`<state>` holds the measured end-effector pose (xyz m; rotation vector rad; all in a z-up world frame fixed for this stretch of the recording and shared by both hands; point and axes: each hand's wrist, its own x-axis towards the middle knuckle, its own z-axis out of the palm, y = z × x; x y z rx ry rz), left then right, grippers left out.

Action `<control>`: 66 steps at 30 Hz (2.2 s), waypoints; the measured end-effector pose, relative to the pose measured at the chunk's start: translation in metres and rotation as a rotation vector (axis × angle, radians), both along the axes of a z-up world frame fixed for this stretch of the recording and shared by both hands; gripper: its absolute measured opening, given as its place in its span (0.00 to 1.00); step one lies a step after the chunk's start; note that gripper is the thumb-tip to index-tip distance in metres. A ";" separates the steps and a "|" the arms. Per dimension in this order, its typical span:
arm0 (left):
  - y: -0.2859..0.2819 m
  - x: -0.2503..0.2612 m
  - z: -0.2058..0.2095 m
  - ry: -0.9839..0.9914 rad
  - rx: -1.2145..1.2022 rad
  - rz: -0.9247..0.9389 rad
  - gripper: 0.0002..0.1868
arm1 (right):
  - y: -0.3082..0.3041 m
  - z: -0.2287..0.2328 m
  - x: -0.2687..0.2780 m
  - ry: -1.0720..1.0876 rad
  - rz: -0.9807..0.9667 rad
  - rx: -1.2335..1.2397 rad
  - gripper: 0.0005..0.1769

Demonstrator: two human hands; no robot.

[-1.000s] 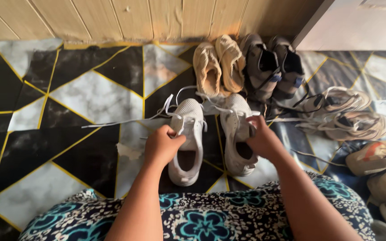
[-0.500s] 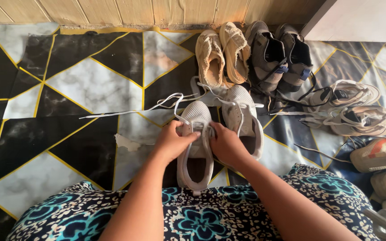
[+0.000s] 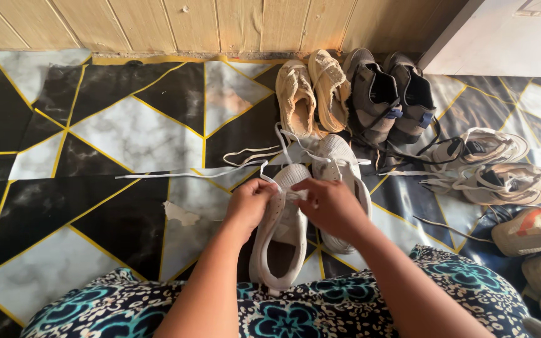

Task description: The person unlaces a pair of white sneakers, removes the laces, and then relaces the same shoes. The person handles the shoes and laces by hand, threading the laces through the eyelets and tying them.

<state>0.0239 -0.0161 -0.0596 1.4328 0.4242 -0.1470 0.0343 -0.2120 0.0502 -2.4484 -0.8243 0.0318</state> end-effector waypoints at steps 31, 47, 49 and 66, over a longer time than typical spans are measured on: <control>0.012 0.017 0.068 0.130 0.615 -0.001 0.26 | -0.033 0.022 0.030 0.099 -0.172 -0.210 0.16; 0.025 0.010 0.059 0.221 0.501 -0.301 0.08 | -0.021 -0.015 0.040 1.150 -0.139 1.750 0.16; 0.026 0.011 0.053 0.224 0.451 -0.303 0.07 | -0.043 0.001 0.055 0.989 -0.299 1.673 0.16; 0.017 -0.002 0.106 0.179 0.789 -0.217 0.12 | -0.049 0.061 0.038 0.259 -0.308 1.550 0.35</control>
